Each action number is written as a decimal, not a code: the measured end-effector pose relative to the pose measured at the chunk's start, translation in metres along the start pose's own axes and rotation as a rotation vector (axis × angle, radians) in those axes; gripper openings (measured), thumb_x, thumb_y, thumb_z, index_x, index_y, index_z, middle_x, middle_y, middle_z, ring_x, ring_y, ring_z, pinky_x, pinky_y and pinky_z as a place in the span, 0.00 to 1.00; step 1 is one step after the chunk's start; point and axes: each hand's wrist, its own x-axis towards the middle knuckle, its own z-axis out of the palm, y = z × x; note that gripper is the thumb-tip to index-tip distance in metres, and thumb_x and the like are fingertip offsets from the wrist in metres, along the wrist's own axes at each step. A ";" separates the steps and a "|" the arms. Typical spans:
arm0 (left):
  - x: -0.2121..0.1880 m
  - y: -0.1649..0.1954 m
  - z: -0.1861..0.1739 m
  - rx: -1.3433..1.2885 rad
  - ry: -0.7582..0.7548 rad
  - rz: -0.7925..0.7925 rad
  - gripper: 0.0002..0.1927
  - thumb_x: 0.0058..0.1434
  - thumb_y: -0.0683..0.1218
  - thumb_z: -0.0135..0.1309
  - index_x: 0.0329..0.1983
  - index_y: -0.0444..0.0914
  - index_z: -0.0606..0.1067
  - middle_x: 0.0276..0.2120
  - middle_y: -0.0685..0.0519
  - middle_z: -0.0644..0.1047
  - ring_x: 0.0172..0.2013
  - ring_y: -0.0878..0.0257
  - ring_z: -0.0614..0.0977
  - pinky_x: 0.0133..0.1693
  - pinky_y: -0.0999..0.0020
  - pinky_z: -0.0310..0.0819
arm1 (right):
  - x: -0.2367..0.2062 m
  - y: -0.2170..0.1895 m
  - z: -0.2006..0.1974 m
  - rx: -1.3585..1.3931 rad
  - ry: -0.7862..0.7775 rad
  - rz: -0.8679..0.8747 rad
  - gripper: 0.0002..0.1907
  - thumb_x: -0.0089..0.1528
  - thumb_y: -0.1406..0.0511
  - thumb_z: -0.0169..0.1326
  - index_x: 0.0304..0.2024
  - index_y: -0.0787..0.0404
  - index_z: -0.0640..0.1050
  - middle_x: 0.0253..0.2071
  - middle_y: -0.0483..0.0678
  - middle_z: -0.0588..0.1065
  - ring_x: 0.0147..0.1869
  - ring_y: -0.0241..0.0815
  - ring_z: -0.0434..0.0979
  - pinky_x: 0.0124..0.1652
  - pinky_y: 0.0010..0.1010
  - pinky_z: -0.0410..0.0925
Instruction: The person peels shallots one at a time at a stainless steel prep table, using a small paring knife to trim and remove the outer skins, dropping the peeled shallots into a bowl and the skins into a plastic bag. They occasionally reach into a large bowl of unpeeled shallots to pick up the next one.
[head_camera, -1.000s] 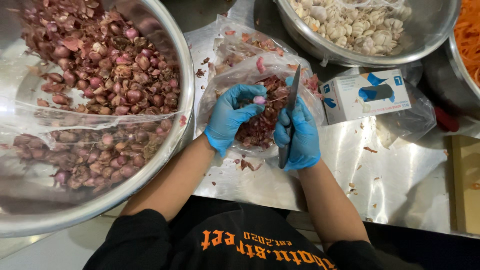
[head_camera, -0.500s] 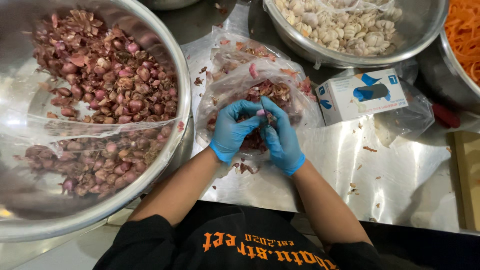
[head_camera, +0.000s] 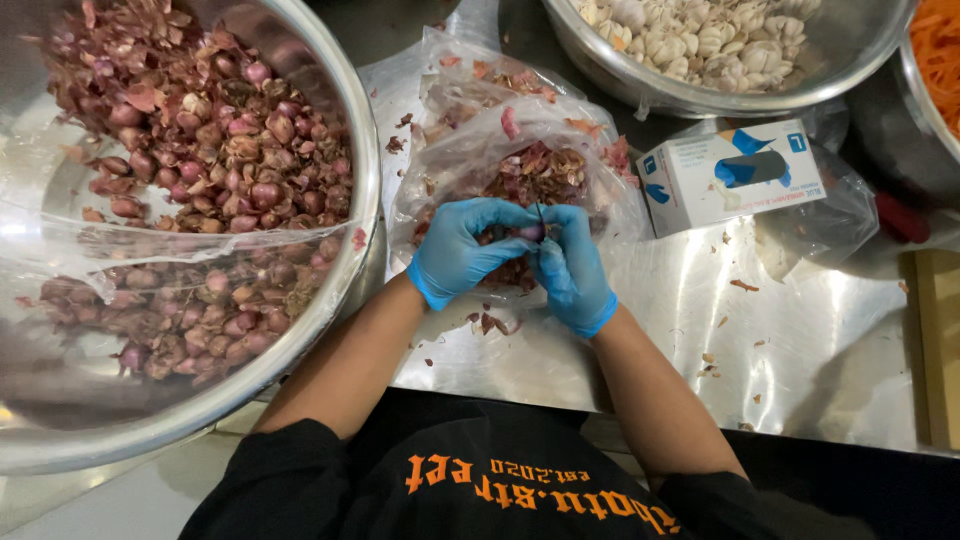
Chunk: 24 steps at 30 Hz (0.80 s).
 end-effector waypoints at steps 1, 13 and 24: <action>0.000 0.003 0.000 0.076 -0.007 0.021 0.13 0.61 0.37 0.63 0.49 0.34 0.80 0.44 0.51 0.84 0.45 0.66 0.85 0.50 0.69 0.80 | 0.000 -0.001 0.002 0.034 0.007 -0.012 0.21 0.75 0.55 0.45 0.63 0.60 0.60 0.51 0.46 0.70 0.40 0.31 0.65 0.39 0.23 0.65; 0.053 0.060 0.029 -0.239 0.381 0.032 0.10 0.70 0.45 0.56 0.50 0.37 0.79 0.40 0.54 0.83 0.28 0.74 0.75 0.28 0.78 0.68 | 0.017 -0.015 0.005 0.352 0.364 0.056 0.12 0.75 0.60 0.38 0.57 0.57 0.65 0.28 0.40 0.63 0.21 0.29 0.57 0.21 0.20 0.56; 0.245 0.132 -0.058 -0.456 1.026 0.038 0.10 0.68 0.44 0.52 0.51 0.40 0.76 0.32 0.59 0.73 0.30 0.71 0.70 0.31 0.73 0.61 | 0.016 -0.001 0.003 -0.221 0.311 -0.089 0.13 0.70 0.67 0.43 0.57 0.59 0.68 0.32 0.37 0.65 0.28 0.25 0.61 0.29 0.19 0.61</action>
